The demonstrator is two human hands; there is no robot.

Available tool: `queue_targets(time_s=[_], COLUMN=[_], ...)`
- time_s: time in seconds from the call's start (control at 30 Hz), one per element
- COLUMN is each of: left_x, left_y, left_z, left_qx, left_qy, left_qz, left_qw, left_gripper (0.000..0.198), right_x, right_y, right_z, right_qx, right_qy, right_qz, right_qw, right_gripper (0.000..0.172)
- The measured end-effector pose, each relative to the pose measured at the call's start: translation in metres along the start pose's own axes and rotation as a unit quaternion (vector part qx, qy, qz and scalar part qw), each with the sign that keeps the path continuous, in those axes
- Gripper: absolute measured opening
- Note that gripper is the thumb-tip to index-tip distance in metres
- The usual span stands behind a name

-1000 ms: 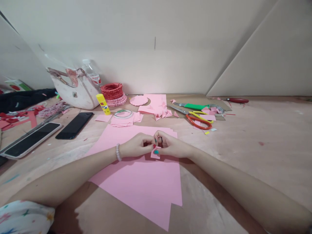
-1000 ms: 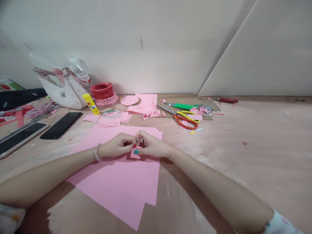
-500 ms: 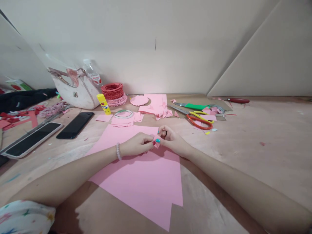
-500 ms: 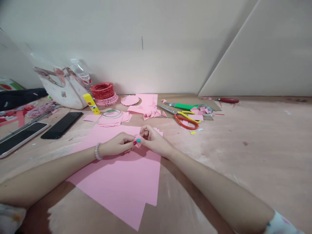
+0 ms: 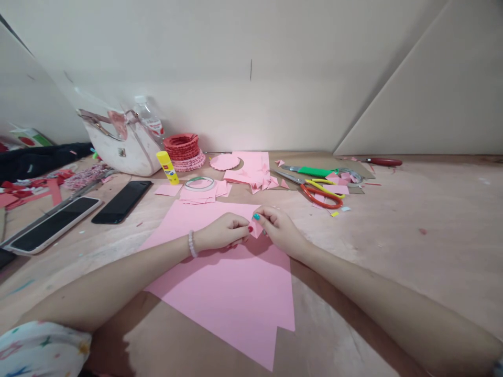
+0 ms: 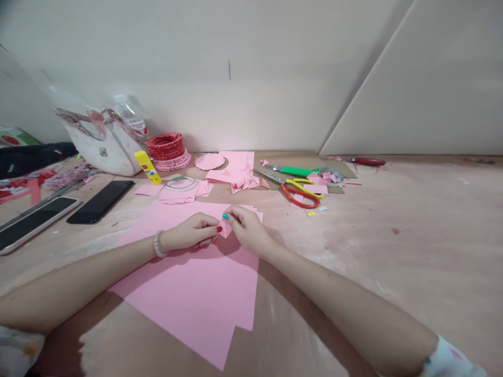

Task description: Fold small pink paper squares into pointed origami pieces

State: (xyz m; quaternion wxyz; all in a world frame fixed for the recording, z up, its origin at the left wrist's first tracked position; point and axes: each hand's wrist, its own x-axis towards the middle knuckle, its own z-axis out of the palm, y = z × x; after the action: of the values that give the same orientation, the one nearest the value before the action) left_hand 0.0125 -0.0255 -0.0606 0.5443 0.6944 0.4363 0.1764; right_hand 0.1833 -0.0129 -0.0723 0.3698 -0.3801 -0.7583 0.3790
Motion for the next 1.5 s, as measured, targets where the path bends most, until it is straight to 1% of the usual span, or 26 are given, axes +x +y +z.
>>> queue_targets(time_s=[0.07, 0.17, 0.33, 0.47, 0.53, 0.63, 0.73, 0.8, 0.9, 1.0, 1.1, 1.23, 1.33, 1.5], left_x=[0.0, 0.0, 0.001, 0.004, 0.006, 0.008, 0.007, 0.006, 0.006, 0.006, 0.006, 0.005, 0.005, 0.006], left_y=[0.001, 0.001, -0.002, -0.005, -0.006, -0.007, -0.007, -0.007, -0.008, -0.008, -0.007, -0.007, -0.008, -0.008], left_z=[0.0, 0.0, 0.0, -0.001, -0.002, -0.004, -0.006, -0.007, -0.008, -0.008, -0.008, -0.008, -0.008, -0.007], left_qx=[-0.009, -0.021, -0.064, -0.129, -0.145, -0.146, -0.138, -0.139, -0.144, -0.148, -0.145, -0.13, -0.126, -0.124], left_qy=[0.004, 0.009, -0.008, -0.019, -0.024, -0.042, -0.055, -0.059, -0.07, -0.066, -0.058, -0.048, -0.053, -0.06], left_qz=[-0.005, -0.006, 0.0, 0.016, 0.017, 0.015, 0.026, 0.031, 0.026, 0.022, 0.026, 0.034, 0.047, 0.079], left_qw=[1.0, 1.0, 0.998, 0.991, 0.989, 0.988, 0.989, 0.988, 0.987, 0.987, 0.987, 0.99, 0.99, 0.987], left_gripper=[0.034, 0.032, 0.026, 0.025, 0.025, 0.022, 0.026, 0.028, 0.025, 0.023, 0.026, 0.029, 0.029, 0.031], right_x=[0.0, 0.0, 0.001, -0.001, -0.001, -0.001, -0.001, -0.001, -0.002, -0.003, -0.003, -0.003, -0.002, -0.001], right_y=[0.0, 0.002, 0.008, 0.011, 0.011, 0.01, 0.006, 0.003, 0.002, 0.004, 0.008, 0.006, 0.002, 0.001], right_z=[0.0, 0.001, 0.002, 0.002, 0.002, 0.003, 0.003, 0.003, 0.003, 0.003, 0.004, 0.005, 0.004, 0.002], right_qx=[-0.004, 0.016, 0.049, 0.092, 0.114, 0.127, 0.133, 0.129, 0.126, 0.141, 0.173, 0.199, 0.188, 0.13], right_qy=[0.007, 0.002, -0.008, -0.008, -0.016, -0.022, -0.017, -0.017, -0.022, -0.021, -0.025, -0.02, -0.011, -0.014], right_qz=[-0.007, 0.0, 0.006, 0.041, 0.059, 0.06, 0.056, 0.064, 0.081, 0.091, 0.101, 0.116, 0.117, 0.106], right_qw=[1.0, 1.0, 0.999, 0.995, 0.992, 0.99, 0.989, 0.989, 0.988, 0.986, 0.979, 0.973, 0.975, 0.986], right_gripper=[0.017, 0.015, 0.014, 0.016, 0.017, 0.016, 0.018, 0.018, 0.02, 0.02, 0.023, 0.025, 0.024, 0.026])
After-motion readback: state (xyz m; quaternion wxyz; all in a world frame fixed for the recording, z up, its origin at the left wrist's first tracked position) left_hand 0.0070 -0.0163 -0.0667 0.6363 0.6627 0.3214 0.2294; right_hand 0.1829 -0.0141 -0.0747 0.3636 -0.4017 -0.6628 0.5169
